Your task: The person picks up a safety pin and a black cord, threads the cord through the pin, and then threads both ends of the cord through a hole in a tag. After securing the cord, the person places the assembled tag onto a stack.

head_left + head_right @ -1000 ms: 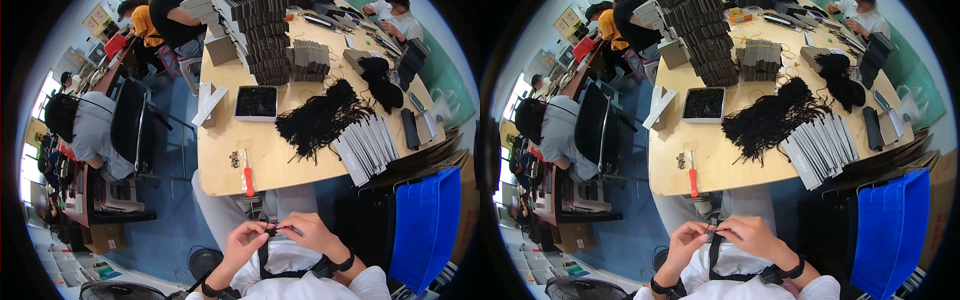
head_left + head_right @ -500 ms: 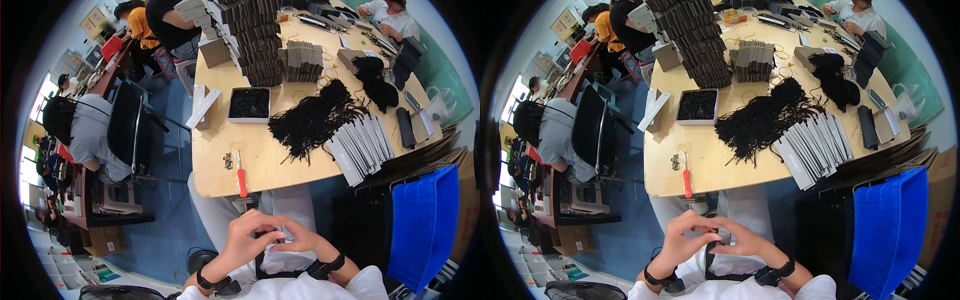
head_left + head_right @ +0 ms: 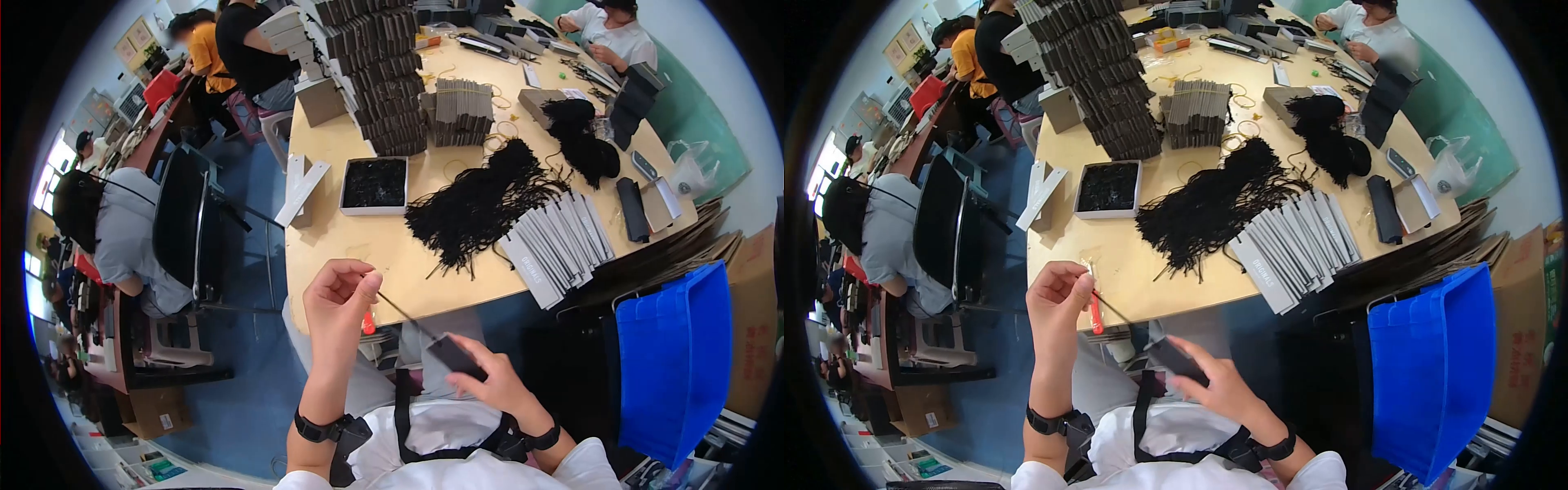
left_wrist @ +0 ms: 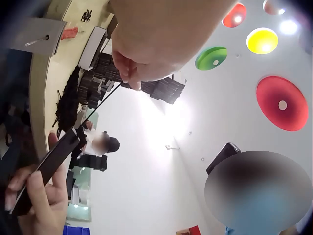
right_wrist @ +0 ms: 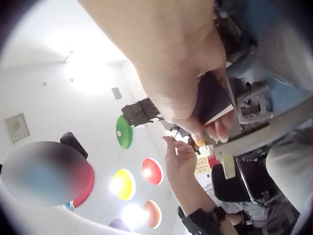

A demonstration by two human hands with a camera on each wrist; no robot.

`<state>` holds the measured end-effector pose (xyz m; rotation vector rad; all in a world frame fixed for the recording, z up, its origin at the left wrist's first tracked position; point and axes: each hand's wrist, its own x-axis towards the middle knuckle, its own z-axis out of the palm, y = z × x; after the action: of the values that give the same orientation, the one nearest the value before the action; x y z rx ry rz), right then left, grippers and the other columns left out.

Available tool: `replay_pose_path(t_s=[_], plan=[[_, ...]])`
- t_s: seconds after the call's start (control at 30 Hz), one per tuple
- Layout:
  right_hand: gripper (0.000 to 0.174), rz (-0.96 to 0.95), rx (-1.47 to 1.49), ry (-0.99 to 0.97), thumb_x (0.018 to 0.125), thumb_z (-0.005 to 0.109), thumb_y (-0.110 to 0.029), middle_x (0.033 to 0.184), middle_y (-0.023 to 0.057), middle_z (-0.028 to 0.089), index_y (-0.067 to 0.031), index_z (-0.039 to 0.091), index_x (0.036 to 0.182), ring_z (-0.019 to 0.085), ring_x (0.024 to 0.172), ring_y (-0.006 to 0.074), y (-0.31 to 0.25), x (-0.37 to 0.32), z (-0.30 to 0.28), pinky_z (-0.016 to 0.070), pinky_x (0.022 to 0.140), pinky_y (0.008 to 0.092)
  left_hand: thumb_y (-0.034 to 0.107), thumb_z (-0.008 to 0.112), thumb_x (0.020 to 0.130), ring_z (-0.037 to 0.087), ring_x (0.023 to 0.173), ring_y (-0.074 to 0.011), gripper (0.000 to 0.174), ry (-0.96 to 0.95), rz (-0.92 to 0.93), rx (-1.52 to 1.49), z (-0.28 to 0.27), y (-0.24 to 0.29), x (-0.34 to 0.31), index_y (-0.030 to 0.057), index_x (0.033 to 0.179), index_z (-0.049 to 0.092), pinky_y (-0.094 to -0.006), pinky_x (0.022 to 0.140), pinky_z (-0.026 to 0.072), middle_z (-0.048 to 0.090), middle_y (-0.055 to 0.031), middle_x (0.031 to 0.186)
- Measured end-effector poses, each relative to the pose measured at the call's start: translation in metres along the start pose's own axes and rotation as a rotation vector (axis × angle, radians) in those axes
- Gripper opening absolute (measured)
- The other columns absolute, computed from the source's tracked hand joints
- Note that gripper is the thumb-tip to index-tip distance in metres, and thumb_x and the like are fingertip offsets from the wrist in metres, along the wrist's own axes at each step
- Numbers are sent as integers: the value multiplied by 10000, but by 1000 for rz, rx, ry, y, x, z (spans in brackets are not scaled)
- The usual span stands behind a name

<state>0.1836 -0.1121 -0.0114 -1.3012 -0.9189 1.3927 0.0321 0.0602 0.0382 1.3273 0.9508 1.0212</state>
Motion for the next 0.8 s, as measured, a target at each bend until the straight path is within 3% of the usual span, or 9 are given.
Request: replay_pose_path(t_s=[0.07, 0.1, 0.13, 0.23, 0.33, 0.4, 0.5, 0.67, 0.8], plan=[[505, -529, -731, 362, 799, 664, -17, 808, 90, 595, -119, 547, 1280, 597, 645, 222, 2, 4, -17, 482, 590, 298, 70, 654, 866, 575, 687, -67, 106, -12, -69, -115, 11, -1, 5, 11, 938, 604, -194, 664, 458, 611, -12, 789], [438, -441, -954, 484, 767, 679, -49, 787, 88, 552, -111, 623, 1197, 559, 683, 273, -7, 1, -22, 455, 592, 323, 76, 624, 889, 619, 799, -105, 150, -65, -118, -162, 14, -5, 8, 11, 1019, 584, -215, 739, 481, 623, -30, 865], [504, -367, -1199, 572, 755, 699, -85, 831, 85, 532, -116, 587, 1245, 534, 757, 269, -17, -1, -27, 448, 630, 343, 76, 624, 889, 619, 799, -105, 150, -69, -118, -172, 19, -10, 12, 11, 1019, 584, -215, 739, 481, 623, -30, 865], [552, -285, -1296, 731, 771, 701, -136, 938, 112, 513, -80, 531, 1293, 514, 831, 284, -31, 14, -40, 440, 680, 349, 84, 603, 898, 549, 1157, -225, 360, -239, -188, -495, 43, -13, 21, -3, 1227, 486, -298, 964, 434, 577, -126, 1176], [596, -292, -1428, 855, 799, 682, -180, 1052, 151, 499, -33, 465, 1334, 498, 912, 300, -29, 33, -54, 419, 762, 371, 103, 610, 898, 529, 1188, -242, 422, -172, -139, -377, 55, -17, 22, -18, 1269, 448, -317, 991, 412, 557, -147, 1221], [584, -274, -1618, 890, 821, 661, -192, 1154, 168, 487, -5, 449, 1332, 474, 994, 311, -23, 44, -56, 375, 847, 400, 112, 626, 882, 557, 1133, -228, 357, -112, -57, -287, 49, -21, 20, -4, 1200, 513, -302, 934, 436, 566, -118, 1203], [509, -310, -1619, 879, 819, 650, -158, 1227, 157, 480, -41, 501, 1291, 459, 1073, 303, -9, 54, -62, 345, 898, 415, 81, 663, 790, 570, 919, -236, 178, -109, 283, 631, 35, -33, 15, 43, 959, 625, -325, 756, 441, 566, -81, 1041], [422, -371, -1565, 950, 812, 645, -128, 1233, 131, 489, -77, 565, 1224, 451, 1120, 303, -13, 64, -64, 340, 914, 422, 112, 664, 773, 502, 904, -284, 135, -135, 409, 1098, 56, -53, 13, 55, 875, 598, -407, 757, 401, 526, -100, 910], [407, -611, -1395, 762, 790, 669, -93, 1186, 124, 536, -67, 578, 1186, 494, 1096, 294, -29, 73, -49, 375, 918, 415, 101, 613, 813, 496, 877, -284, 80, -153, 416, 1264, 50, -51, 11, 55, 854, 562, -396, 737, 383, 516, -93, 893]])
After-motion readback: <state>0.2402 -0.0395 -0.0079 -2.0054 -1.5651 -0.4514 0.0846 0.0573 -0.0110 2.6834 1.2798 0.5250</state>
